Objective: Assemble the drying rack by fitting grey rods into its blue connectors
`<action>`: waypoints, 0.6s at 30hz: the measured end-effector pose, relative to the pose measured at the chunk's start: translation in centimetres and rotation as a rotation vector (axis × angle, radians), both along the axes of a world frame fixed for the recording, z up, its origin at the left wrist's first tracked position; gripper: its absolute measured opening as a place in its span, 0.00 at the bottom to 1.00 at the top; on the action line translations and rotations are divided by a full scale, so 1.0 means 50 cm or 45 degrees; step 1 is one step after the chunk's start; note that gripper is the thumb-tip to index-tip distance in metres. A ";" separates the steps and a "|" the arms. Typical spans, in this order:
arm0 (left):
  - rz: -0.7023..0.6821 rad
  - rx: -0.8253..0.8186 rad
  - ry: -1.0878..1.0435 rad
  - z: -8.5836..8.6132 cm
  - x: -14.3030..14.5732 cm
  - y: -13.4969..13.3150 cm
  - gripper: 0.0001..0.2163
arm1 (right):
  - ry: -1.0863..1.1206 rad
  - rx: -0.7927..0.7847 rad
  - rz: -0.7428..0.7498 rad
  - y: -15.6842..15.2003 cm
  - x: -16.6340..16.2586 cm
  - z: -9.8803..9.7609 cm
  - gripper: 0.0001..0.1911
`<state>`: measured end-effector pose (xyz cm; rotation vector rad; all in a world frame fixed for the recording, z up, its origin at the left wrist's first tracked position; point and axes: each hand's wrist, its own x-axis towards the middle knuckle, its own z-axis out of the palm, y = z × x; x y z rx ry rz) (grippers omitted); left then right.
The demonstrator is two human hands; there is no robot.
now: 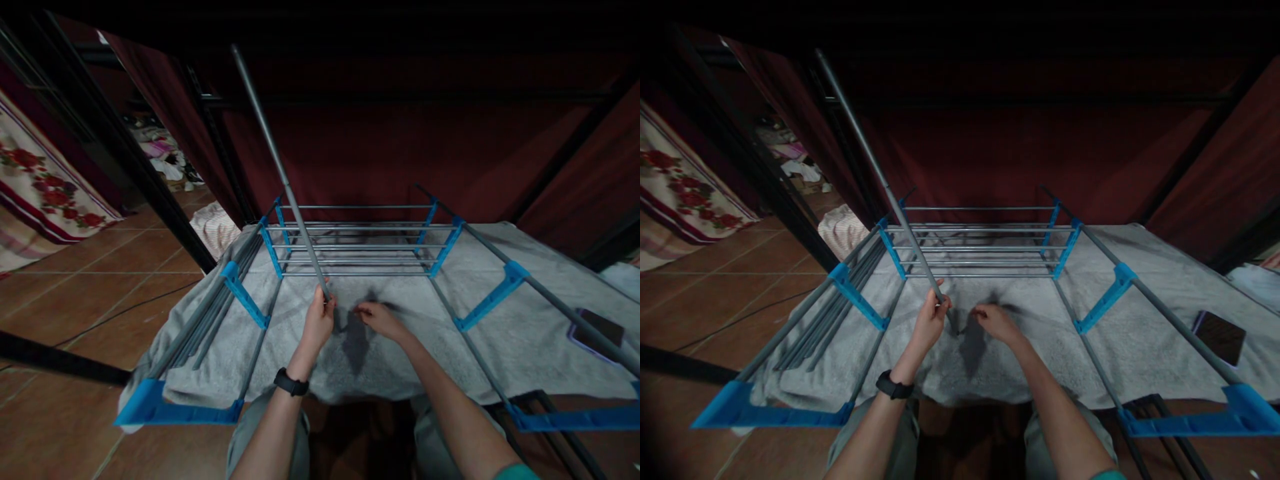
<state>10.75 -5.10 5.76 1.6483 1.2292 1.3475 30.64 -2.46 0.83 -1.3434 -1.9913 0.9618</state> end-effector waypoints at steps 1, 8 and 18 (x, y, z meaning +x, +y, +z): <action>0.000 0.012 0.024 0.000 -0.002 -0.001 0.21 | 0.032 -0.003 -0.019 0.001 0.003 0.001 0.13; -0.011 0.105 0.162 0.010 -0.017 -0.006 0.20 | 0.342 -0.089 -0.220 0.014 0.035 0.015 0.13; 0.103 -0.009 0.654 0.016 -0.051 -0.006 0.22 | 0.876 -0.133 -0.601 0.020 0.100 0.085 0.19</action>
